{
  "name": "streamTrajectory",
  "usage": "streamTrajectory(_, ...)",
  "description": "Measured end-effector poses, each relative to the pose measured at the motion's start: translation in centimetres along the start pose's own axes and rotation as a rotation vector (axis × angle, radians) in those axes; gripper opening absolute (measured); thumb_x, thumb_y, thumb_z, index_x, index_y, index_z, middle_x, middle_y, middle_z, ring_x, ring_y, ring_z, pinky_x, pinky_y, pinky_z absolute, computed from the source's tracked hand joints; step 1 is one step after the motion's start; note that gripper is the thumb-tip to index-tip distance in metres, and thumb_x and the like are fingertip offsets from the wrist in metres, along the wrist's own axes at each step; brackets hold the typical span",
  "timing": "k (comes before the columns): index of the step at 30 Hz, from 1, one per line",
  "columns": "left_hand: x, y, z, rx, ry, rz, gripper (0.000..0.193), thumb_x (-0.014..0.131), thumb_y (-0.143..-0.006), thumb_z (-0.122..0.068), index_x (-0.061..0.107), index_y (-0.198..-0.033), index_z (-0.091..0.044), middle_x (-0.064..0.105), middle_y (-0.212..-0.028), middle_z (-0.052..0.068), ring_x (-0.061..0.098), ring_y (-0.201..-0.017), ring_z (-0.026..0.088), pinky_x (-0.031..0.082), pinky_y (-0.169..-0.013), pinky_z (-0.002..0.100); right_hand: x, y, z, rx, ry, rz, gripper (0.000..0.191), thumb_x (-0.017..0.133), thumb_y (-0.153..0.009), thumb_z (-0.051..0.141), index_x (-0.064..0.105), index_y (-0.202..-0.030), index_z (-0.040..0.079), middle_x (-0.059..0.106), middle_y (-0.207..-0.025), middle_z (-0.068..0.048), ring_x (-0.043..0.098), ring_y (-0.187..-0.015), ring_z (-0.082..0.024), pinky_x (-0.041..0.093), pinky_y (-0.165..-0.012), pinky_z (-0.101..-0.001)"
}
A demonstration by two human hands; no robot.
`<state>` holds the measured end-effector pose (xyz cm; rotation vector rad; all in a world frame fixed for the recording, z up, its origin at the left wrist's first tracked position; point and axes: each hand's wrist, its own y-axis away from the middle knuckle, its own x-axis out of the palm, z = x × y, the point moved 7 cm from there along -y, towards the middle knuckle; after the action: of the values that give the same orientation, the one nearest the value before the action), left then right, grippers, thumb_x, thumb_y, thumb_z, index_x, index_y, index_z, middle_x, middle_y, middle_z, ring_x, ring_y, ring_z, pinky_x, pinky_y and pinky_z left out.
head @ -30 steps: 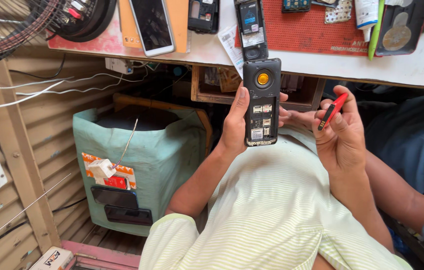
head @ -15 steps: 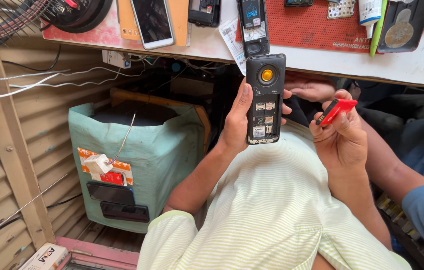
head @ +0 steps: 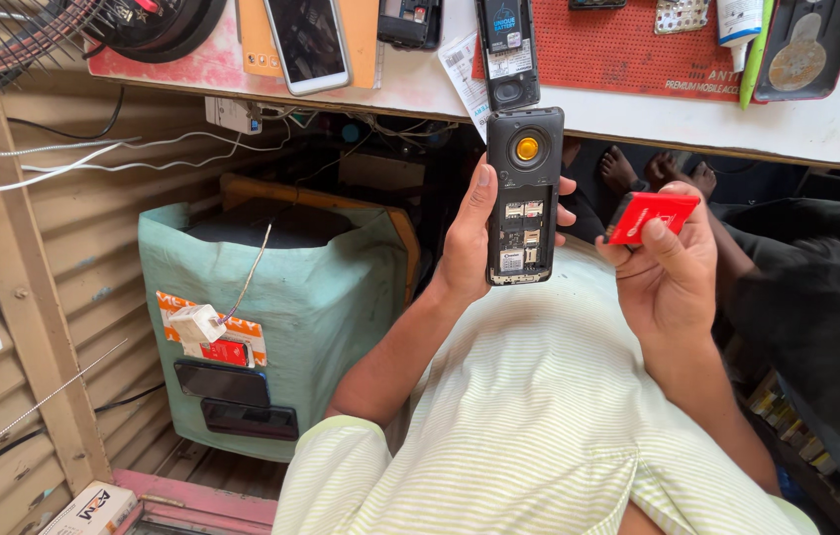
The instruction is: The person removes the back cover of a black feature phone, inserts a battery, and reassembles it. They then handle a red feature phone, remove its back cover, insert a battery, and reassemble it. Finally, they connect a charging cable to the red phone and navigate its menu.
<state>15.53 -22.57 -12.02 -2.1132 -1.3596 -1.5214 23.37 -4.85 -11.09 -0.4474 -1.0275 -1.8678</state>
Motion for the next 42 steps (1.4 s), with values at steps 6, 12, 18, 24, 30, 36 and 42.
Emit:
streamTrajectory(6, -0.8, 0.6, -0.2, -0.024, 0.031, 0.037, 0.069, 0.033, -0.116, -0.053, 0.050, -0.148, 0.006, 0.062, -0.139, 0.026, 0.070, -0.113, 0.029, 0.062, -0.093, 0.043, 2.6, 0.8, 0.3, -0.153, 0.229, -0.012, 0.031, 0.069, -0.104, -0.007, 0.048, -0.124, 0.004, 0.062, -0.112, -0.010, 0.071, -0.106, -0.021, 0.063, -0.097, -0.0418)
streamTrajectory(12, -2.3, 2.2, -0.8, -0.060, -0.014, 0.042, 0.067, 0.039, -0.114, -0.051, 0.047, -0.148, 0.006, 0.060, -0.141, 0.024, 0.070, -0.110, 0.029, 0.063, -0.086, 0.043, 2.3, 0.1, -0.9, -0.239, 0.392, 0.005, 0.052, 0.069, -0.102, -0.014, 0.036, -0.138, 0.006, 0.063, -0.127, -0.015, 0.069, -0.115, -0.018, 0.060, -0.102, -0.0354)
streamTrajectory(18, -4.0, 4.7, -0.5, -0.083, -0.070, -0.019, 0.070, 0.041, -0.110, -0.052, 0.047, -0.149, 0.005, 0.060, -0.140, 0.019, 0.069, -0.116, 0.027, 0.064, -0.084, 0.041, 0.8, -5.0, -2.5, -0.283, 0.700, -0.008, 0.047, 0.069, -0.107, -0.006, 0.039, -0.141, 0.004, 0.068, -0.122, -0.015, 0.069, -0.103, -0.017, 0.060, -0.087, -0.0309)
streamTrajectory(24, -4.8, 6.1, -1.4, -0.011, -0.058, -0.063, 0.066, 0.039, -0.113, -0.053, 0.050, -0.146, 0.003, 0.065, -0.132, 0.023, 0.069, -0.109, 0.026, 0.063, -0.085, 0.040, 3.8, -8.6, -0.8, -0.532, 1.289, 0.027, 0.031, 0.076, -0.103, -0.002, 0.059, -0.129, 0.002, 0.066, -0.117, -0.013, 0.065, -0.103, -0.019, 0.057, -0.088, -0.0328)
streamTrajectory(30, -5.3, 6.8, -3.5, 0.067, -0.002, -0.087, 0.068, 0.032, -0.112, -0.058, 0.049, -0.148, -0.002, 0.064, -0.132, 0.024, 0.069, -0.108, 0.027, 0.062, -0.088, 0.041, 10.8, -8.2, -3.1, -0.979, 1.794, 0.300, 0.024, 0.078, -0.101, 0.003, 0.070, -0.123, 0.002, 0.062, -0.137, -0.013, 0.048, -0.135, -0.032, 0.035, -0.117, -0.0469)
streamTrajectory(36, -5.3, 8.2, -6.0, 0.162, -0.061, -0.112, 0.063, 0.031, -0.111, -0.058, 0.043, -0.147, -0.007, 0.063, -0.130, 0.026, 0.069, -0.107, 0.028, 0.063, -0.086, 0.042, 14.0, -13.6, -6.6, -0.965, 1.945, 0.483, 0.044, 0.080, -0.099, 0.008, 0.063, -0.139, -0.001, 0.061, -0.141, -0.012, 0.046, -0.139, -0.032, 0.035, -0.112, -0.0475)
streamTrajectory(42, -6.5, 9.5, -7.1, 0.211, -0.026, -0.131, 0.064, 0.030, -0.112, -0.058, 0.044, -0.147, -0.006, 0.064, -0.130, 0.026, 0.070, -0.107, 0.029, 0.063, -0.086, 0.043, 14.9, -15.5, -7.4, -0.874, 1.979, 0.513, 0.062, 0.091, -0.087, 0.017, 0.061, -0.138, 0.000, 0.053, -0.141, -0.017, 0.043, -0.136, -0.036, 0.034, -0.111, -0.0480)
